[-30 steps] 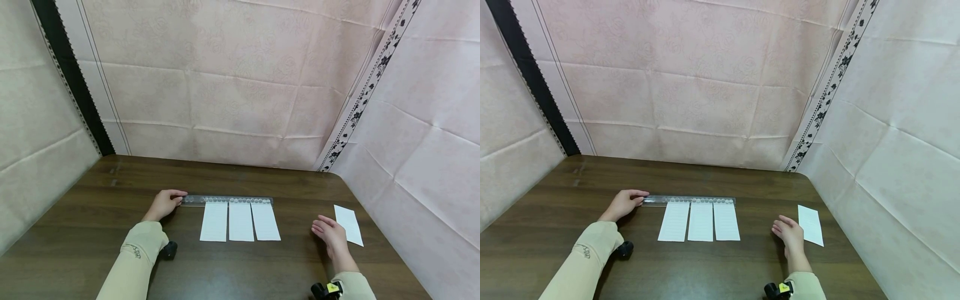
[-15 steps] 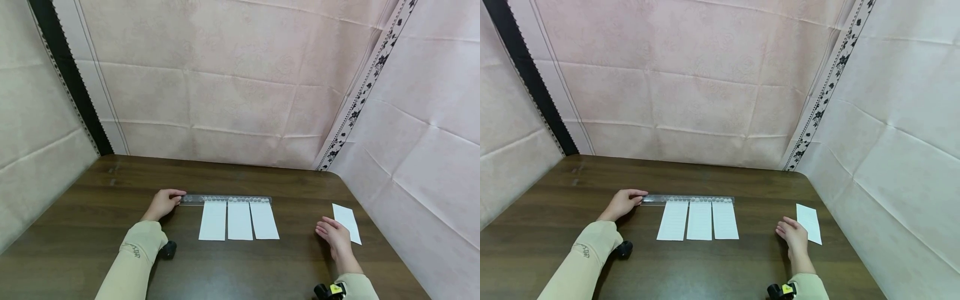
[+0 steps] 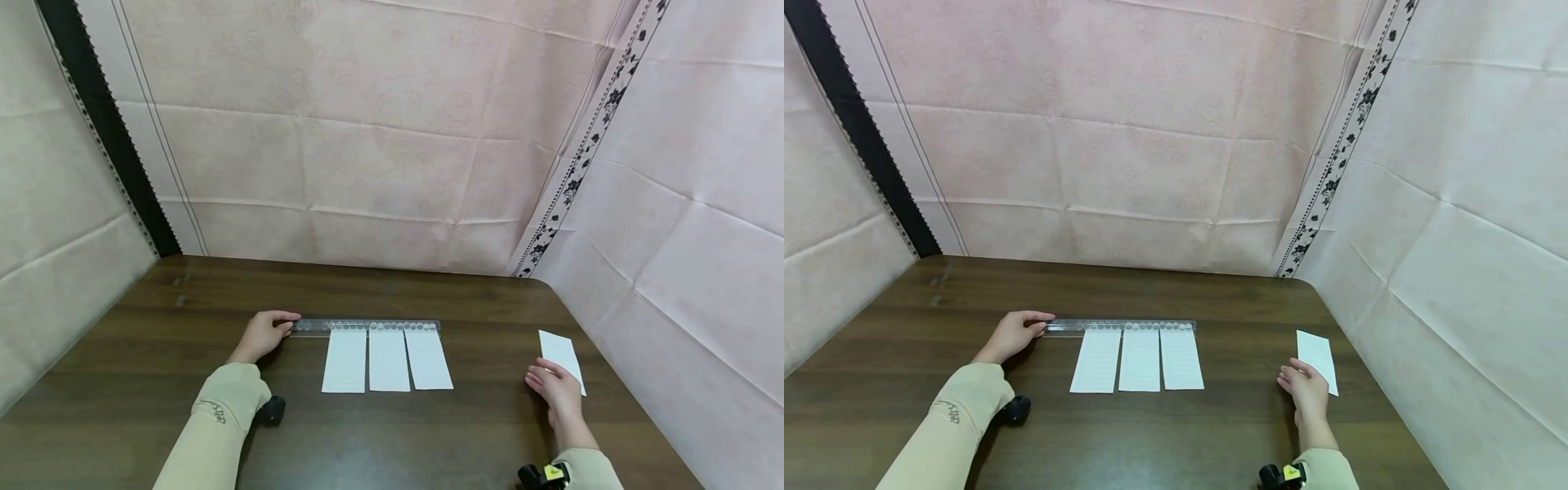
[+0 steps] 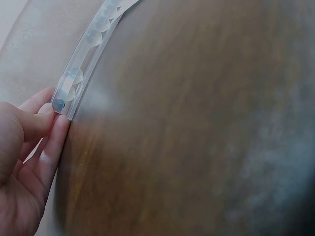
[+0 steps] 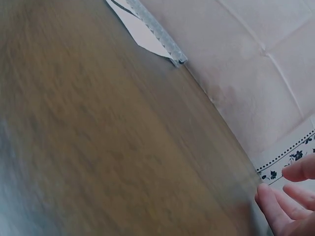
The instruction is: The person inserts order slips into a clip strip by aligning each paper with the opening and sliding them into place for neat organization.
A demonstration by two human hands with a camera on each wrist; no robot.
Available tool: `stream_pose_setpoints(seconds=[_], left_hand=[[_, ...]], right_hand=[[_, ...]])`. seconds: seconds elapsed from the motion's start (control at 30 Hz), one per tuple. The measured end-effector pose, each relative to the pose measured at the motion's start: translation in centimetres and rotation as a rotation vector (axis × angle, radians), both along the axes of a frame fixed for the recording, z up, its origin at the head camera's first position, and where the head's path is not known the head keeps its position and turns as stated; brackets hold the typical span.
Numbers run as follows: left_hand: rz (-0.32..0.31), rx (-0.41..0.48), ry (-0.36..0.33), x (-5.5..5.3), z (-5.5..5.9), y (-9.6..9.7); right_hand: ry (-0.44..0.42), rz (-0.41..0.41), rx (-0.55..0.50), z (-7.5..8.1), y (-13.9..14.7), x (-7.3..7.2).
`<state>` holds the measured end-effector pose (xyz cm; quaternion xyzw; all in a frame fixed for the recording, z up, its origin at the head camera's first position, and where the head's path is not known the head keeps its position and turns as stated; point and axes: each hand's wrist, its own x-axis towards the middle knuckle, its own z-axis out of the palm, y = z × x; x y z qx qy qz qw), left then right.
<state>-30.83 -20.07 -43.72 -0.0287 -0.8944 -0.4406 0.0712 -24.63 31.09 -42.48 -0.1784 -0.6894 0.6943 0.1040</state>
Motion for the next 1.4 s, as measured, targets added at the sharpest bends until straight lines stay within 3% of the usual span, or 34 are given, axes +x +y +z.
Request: stream_pose_setpoints(seconds=[0.3, 0.6, 0.9, 1.1, 1.27, 1.4], left_hand=[[0.004, -0.006, -0.002, -0.3, -0.5, -0.3], [0.01, -0.003, -0.009, -0.3, -0.5, -0.3], [0.013, -0.01, -0.009, -0.3, -0.5, -0.3], [0.01, -0.016, 0.0, -0.2, -0.4, -0.3], [0.005, -0.016, 0.01, -0.1, -0.4, -0.3], [0.004, -0.013, 0.014, -0.1, -0.5, -0.3]], right_hand=[[0.058, -0.159, 0.027, -0.1, 0.2, -0.1], [0.05, -0.216, 0.07, -0.1, 0.8, -0.2], [-0.056, -0.326, 0.292, -0.2, 1.3, -0.2], [-0.07, -0.351, 0.344, -0.6, 1.5, -0.1], [-0.055, -0.386, 0.461, -0.8, 2.0, -0.1], [-0.105, -0.369, 0.573, -0.7, 2.5, -0.3]])
